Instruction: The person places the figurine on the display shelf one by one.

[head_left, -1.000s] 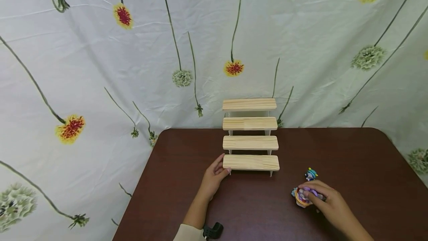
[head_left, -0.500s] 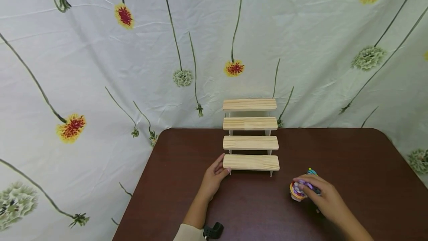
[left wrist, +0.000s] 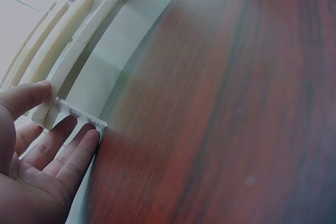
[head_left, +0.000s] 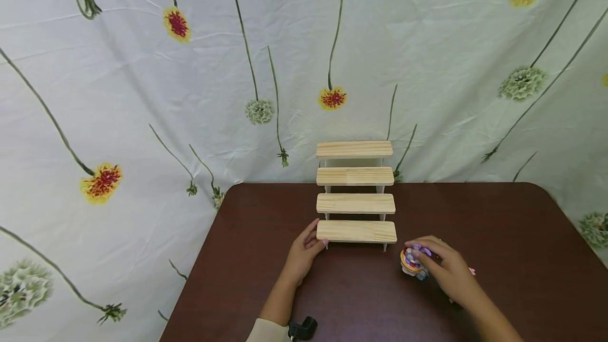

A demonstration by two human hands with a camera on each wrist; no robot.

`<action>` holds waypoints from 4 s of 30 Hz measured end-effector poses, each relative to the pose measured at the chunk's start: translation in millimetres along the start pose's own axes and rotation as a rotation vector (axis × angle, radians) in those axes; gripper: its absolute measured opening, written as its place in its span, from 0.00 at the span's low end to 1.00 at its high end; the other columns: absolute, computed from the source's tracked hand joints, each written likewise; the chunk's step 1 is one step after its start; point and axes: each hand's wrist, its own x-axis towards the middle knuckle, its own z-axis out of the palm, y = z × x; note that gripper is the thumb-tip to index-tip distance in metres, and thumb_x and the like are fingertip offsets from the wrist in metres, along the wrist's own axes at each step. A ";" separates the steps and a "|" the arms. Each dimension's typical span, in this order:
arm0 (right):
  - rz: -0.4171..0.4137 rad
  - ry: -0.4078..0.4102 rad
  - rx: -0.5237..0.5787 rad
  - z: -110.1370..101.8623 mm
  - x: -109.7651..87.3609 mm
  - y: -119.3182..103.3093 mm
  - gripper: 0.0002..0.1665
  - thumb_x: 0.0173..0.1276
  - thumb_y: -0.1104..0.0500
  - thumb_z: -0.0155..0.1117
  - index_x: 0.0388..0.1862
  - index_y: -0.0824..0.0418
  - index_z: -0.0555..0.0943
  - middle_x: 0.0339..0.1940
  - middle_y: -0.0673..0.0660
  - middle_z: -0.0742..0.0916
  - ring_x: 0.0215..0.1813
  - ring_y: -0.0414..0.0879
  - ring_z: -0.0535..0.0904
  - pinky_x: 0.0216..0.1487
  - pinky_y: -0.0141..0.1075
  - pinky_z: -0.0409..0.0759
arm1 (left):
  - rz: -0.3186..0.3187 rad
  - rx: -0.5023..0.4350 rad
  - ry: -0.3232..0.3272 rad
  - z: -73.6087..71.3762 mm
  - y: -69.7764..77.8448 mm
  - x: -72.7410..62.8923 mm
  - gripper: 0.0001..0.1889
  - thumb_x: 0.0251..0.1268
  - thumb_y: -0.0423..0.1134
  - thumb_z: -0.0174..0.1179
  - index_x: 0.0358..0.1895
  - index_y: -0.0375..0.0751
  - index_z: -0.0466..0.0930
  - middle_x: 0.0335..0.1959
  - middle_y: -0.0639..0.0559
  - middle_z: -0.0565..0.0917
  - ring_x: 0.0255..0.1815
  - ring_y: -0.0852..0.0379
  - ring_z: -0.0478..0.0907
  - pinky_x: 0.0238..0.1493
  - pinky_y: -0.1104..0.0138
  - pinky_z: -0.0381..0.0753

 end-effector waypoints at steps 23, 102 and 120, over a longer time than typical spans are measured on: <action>-0.036 -0.004 0.113 16.1 33.4 -17.0 0.14 0.72 0.70 0.62 0.54 0.65 0.85 0.49 0.57 0.87 0.50 0.32 0.80 0.48 0.20 0.78 | -0.008 0.002 0.003 -0.5 -0.4 0.2 0.37 0.69 0.41 0.66 0.79 0.50 0.61 0.66 0.41 0.80 0.61 0.50 0.81 0.62 0.62 0.80; 0.029 -0.130 0.158 107.9 111.3 -27.8 0.13 0.76 0.57 0.62 0.55 0.55 0.86 0.49 0.51 0.87 0.51 0.39 0.81 0.54 0.30 0.81 | -0.007 -0.014 0.011 0.5 -5.9 2.5 0.37 0.68 0.43 0.67 0.78 0.52 0.63 0.66 0.40 0.79 0.61 0.50 0.82 0.58 0.69 0.80; 0.031 -0.144 0.144 116.8 116.7 -31.8 0.13 0.73 0.55 0.65 0.52 0.56 0.87 0.48 0.50 0.88 0.51 0.38 0.80 0.52 0.30 0.80 | 0.011 -0.023 -0.007 0.3 -6.9 1.7 0.36 0.69 0.41 0.66 0.78 0.50 0.62 0.67 0.37 0.78 0.61 0.50 0.82 0.57 0.71 0.80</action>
